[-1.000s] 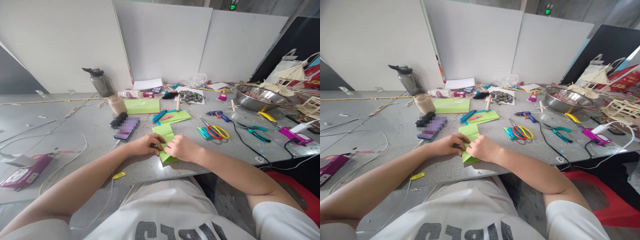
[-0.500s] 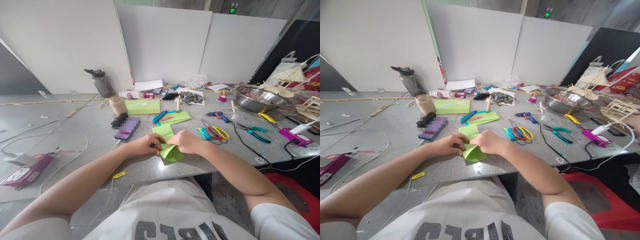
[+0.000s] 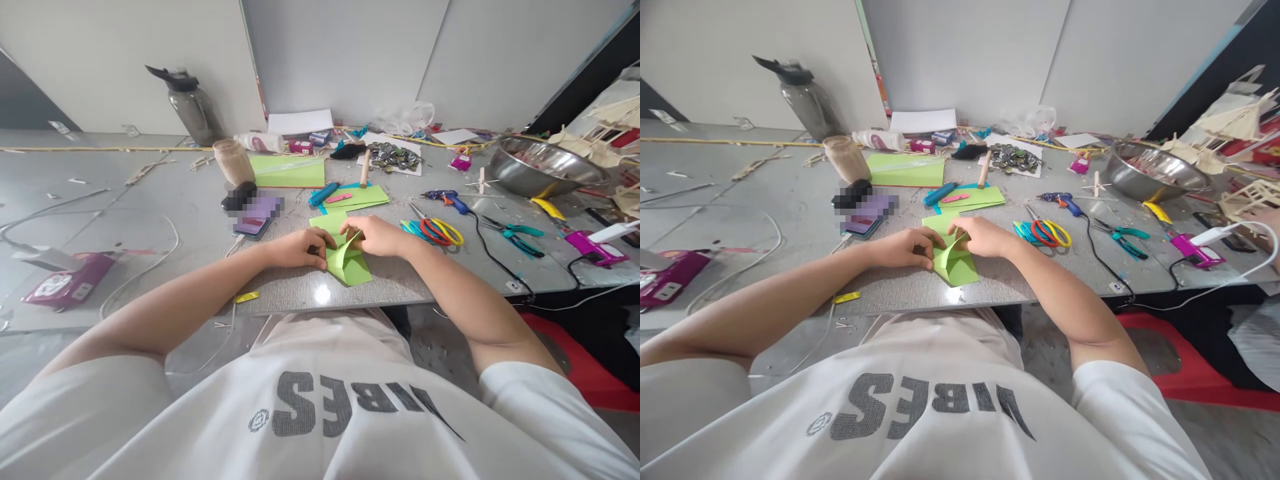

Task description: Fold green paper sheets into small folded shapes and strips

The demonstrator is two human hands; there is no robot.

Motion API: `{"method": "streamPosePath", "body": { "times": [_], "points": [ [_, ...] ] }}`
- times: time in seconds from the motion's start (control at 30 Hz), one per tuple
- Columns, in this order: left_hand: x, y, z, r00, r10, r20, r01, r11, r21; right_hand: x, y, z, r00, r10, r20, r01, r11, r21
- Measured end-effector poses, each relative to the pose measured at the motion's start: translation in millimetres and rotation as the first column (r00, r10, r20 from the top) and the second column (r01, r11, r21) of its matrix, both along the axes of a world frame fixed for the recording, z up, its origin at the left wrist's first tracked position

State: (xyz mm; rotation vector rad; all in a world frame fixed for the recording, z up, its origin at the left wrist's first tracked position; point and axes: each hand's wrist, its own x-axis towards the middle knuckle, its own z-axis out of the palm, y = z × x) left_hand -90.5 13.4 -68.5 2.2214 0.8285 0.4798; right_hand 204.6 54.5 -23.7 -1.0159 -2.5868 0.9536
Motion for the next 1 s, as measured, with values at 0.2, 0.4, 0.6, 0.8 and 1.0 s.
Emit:
{"method": "streamPosePath", "body": {
  "times": [0.2, 0.4, 0.6, 0.8, 1.0],
  "points": [
    [2.0, -0.2, -0.4, 0.996, 0.072, -0.053, -0.07, 0.997, 0.042, -1.5, 1.7, -1.0, 0.991, -0.117, 0.06, 0.114, 0.992, 0.045],
    [4.2, -0.9, -1.0, 0.992, 0.099, -0.073, -0.096, 0.994, 0.049, -1.5, 7.0, -13.7, 0.997, -0.049, 0.06, 0.042, 0.991, 0.126],
    [7.3, -1.6, -1.0, 0.99, 0.122, -0.067, -0.118, 0.991, 0.066, -4.1, 7.4, -23.6, 0.991, 0.137, -0.002, -0.124, 0.903, 0.412],
    [3.2, 2.5, -0.8, 0.992, 0.093, -0.09, -0.088, 0.994, 0.067, -5.6, -0.8, -20.0, 0.957, 0.276, 0.086, -0.286, 0.864, 0.415],
    [2.3, 4.2, 2.4, 0.992, 0.09, -0.083, -0.085, 0.994, 0.065, -4.8, -1.9, -19.8, 0.955, 0.279, 0.106, -0.298, 0.872, 0.388]
  ]
}}
